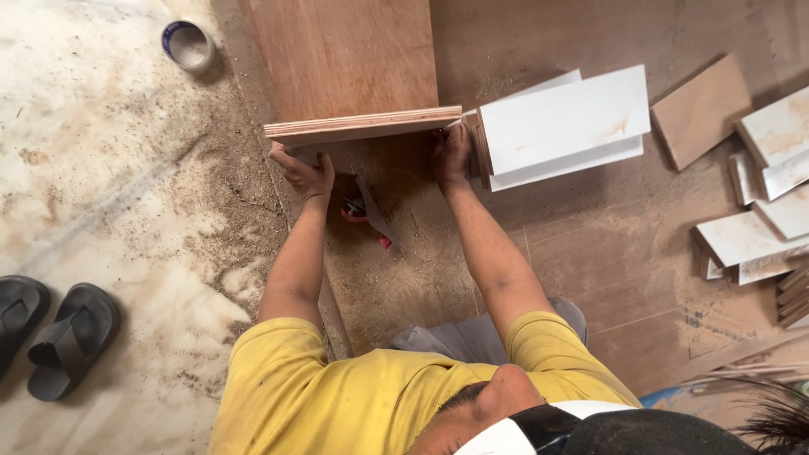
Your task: Measure, mark, and cut wood pieces for assembly.
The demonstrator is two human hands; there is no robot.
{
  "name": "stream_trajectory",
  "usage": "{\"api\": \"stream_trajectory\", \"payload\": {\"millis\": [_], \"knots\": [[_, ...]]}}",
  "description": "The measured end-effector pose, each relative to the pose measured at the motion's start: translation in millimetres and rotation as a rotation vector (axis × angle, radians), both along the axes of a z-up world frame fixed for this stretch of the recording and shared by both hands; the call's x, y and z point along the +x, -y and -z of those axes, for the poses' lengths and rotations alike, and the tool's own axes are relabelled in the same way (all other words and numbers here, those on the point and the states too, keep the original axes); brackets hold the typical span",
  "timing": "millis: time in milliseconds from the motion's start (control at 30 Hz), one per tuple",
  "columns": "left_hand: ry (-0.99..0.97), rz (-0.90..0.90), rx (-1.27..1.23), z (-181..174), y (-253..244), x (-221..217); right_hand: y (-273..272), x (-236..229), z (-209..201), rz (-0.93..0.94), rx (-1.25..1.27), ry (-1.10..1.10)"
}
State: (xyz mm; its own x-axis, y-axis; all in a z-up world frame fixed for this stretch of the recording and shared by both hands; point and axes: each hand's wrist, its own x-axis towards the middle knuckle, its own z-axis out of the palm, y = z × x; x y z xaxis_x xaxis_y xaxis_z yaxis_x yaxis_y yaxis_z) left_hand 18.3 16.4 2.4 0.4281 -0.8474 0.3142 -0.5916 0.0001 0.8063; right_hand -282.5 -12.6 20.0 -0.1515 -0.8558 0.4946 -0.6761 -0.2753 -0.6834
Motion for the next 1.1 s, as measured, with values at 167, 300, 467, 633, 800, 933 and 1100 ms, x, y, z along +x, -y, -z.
{"api": "stream_trajectory", "payload": {"millis": [167, 300, 467, 633, 800, 933, 1100], "knots": [[-0.088, -0.057, 0.057, 0, 5, -6, 2, -13, 23, -0.074, -0.020, 0.010], [-0.068, -0.095, 0.036, -7, 7, -6, 3, -11, 21, -0.182, -0.206, -0.023], [-0.070, -0.081, 0.131, 21, 7, -2, 8, -22, 37, -0.167, -0.381, -0.225], [-0.032, -0.075, 0.117, 14, 5, -3, 9, -19, 31, -0.159, -0.387, -0.238], [-0.016, -0.095, 0.187, 3, 7, -4, 5, -16, 23, -0.143, -0.353, -0.220], [0.002, -0.110, 0.140, -8, 8, -6, 0, -14, 26, -0.100, -0.259, -0.176], [-0.021, -0.155, 0.157, -15, 9, -9, -7, -4, 2, -0.030, -0.030, -0.066]]}}
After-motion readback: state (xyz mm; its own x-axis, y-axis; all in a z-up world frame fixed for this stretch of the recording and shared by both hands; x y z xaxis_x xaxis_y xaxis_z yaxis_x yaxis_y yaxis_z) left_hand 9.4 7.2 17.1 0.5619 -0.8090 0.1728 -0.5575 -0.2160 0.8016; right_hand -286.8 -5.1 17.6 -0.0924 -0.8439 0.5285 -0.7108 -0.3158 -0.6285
